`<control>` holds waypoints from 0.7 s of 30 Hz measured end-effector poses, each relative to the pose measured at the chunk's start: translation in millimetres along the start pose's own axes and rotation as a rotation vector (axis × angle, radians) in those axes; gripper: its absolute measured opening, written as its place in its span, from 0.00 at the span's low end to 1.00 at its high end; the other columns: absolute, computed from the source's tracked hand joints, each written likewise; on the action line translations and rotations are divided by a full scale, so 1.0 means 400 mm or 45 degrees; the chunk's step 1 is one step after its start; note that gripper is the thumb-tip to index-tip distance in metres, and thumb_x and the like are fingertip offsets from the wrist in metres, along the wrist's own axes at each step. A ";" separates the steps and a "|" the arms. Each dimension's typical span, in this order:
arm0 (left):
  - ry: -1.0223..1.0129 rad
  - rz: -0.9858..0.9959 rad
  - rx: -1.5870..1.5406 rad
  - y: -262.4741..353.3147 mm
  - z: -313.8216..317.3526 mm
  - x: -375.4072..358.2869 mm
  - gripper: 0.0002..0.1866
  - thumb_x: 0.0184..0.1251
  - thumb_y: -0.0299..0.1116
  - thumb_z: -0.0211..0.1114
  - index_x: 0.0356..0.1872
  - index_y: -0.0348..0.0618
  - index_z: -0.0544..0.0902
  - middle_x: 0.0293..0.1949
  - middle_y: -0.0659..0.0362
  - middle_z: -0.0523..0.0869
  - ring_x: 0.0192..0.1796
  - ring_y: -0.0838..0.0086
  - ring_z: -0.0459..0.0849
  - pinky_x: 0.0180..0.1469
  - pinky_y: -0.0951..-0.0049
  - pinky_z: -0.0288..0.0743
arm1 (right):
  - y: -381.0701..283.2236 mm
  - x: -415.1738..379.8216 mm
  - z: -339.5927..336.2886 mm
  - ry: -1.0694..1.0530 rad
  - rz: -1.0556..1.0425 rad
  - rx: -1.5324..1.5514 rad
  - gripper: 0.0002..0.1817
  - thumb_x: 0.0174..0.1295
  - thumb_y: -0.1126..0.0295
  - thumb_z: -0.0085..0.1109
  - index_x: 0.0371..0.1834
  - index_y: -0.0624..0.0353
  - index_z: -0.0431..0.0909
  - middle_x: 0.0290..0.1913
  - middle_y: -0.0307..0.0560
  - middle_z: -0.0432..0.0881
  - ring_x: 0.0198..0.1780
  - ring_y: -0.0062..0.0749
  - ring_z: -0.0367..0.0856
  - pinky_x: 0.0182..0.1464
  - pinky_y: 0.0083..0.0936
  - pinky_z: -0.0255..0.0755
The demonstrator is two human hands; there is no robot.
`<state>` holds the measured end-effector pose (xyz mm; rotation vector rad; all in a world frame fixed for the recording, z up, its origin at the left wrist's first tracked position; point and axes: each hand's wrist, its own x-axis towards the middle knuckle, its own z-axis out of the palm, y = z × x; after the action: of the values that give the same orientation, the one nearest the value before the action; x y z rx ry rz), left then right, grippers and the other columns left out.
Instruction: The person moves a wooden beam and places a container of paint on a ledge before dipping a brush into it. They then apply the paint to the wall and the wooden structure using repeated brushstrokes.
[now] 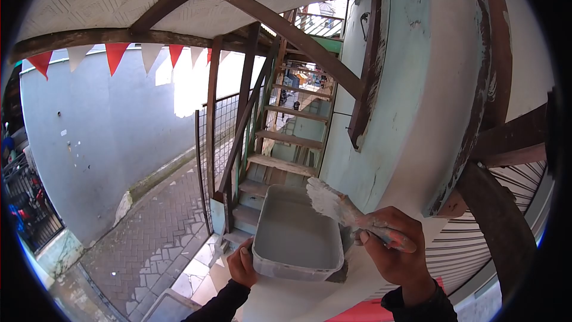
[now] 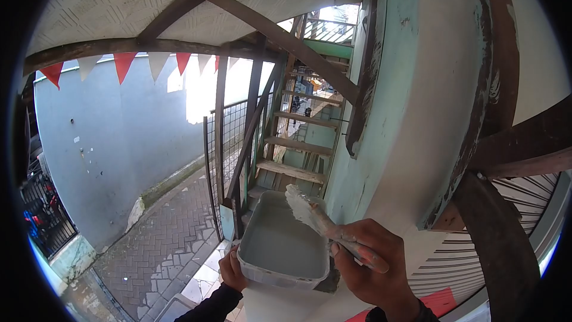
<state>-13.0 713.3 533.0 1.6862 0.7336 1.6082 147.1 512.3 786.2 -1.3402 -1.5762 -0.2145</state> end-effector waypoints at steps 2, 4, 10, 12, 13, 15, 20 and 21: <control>0.002 0.009 0.001 -0.002 0.001 0.001 0.24 0.77 0.37 0.41 0.50 0.28 0.83 0.43 0.40 0.88 0.47 0.50 0.88 0.51 0.64 0.79 | -0.001 -0.001 0.000 0.029 0.058 0.047 0.12 0.52 0.83 0.64 0.42 0.63 0.84 0.35 0.46 0.84 0.30 0.28 0.83 0.32 0.21 0.75; 0.007 0.027 -0.009 -0.012 0.003 -0.001 0.24 0.77 0.37 0.41 0.50 0.28 0.83 0.43 0.40 0.88 0.47 0.50 0.88 0.51 0.64 0.79 | -0.007 -0.004 -0.002 0.022 0.132 0.050 0.12 0.53 0.83 0.64 0.42 0.63 0.83 0.35 0.47 0.84 0.31 0.27 0.83 0.32 0.20 0.74; -0.015 0.009 0.031 0.004 -0.002 0.002 0.24 0.76 0.36 0.41 0.50 0.28 0.83 0.44 0.40 0.88 0.48 0.49 0.88 0.52 0.63 0.79 | 0.036 -0.057 0.063 -0.111 0.523 0.245 0.07 0.58 0.81 0.63 0.40 0.66 0.81 0.35 0.44 0.84 0.33 0.26 0.87 0.34 0.18 0.77; -0.018 0.005 0.037 0.008 -0.003 0.002 0.24 0.76 0.36 0.41 0.50 0.28 0.83 0.44 0.40 0.88 0.48 0.49 0.88 0.52 0.64 0.79 | 0.051 -0.067 0.077 -0.058 0.565 0.426 0.07 0.60 0.80 0.62 0.41 0.69 0.78 0.33 0.46 0.84 0.34 0.28 0.88 0.34 0.20 0.82; -0.016 0.001 0.041 0.009 -0.003 0.002 0.24 0.76 0.36 0.41 0.50 0.28 0.83 0.44 0.40 0.88 0.48 0.49 0.88 0.52 0.64 0.79 | 0.055 -0.068 0.081 -0.034 0.585 0.516 0.07 0.61 0.80 0.61 0.41 0.70 0.77 0.33 0.47 0.84 0.34 0.29 0.89 0.34 0.22 0.84; -0.009 0.003 0.026 0.012 -0.002 0.003 0.24 0.76 0.36 0.41 0.50 0.28 0.83 0.44 0.40 0.88 0.48 0.49 0.88 0.52 0.64 0.79 | 0.024 -0.039 0.073 0.105 0.664 0.550 0.08 0.63 0.80 0.61 0.41 0.71 0.73 0.31 0.50 0.84 0.32 0.32 0.89 0.32 0.25 0.86; -0.017 0.006 0.042 0.009 -0.002 0.002 0.24 0.77 0.36 0.41 0.51 0.28 0.83 0.44 0.40 0.88 0.48 0.49 0.88 0.52 0.64 0.79 | -0.014 -0.008 0.042 0.395 0.573 0.587 0.10 0.66 0.78 0.62 0.37 0.68 0.67 0.28 0.53 0.82 0.25 0.34 0.87 0.25 0.26 0.85; -0.016 0.005 0.042 0.011 -0.003 0.003 0.24 0.77 0.36 0.41 0.51 0.28 0.83 0.44 0.40 0.88 0.48 0.49 0.88 0.52 0.64 0.79 | -0.005 -0.019 0.049 0.370 0.576 0.581 0.10 0.66 0.78 0.61 0.37 0.68 0.67 0.27 0.53 0.82 0.24 0.33 0.87 0.24 0.26 0.84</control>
<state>-14.2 711.7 537.0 1.7208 0.7545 1.5950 133.3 520.0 772.1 -1.1985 -0.9708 0.2119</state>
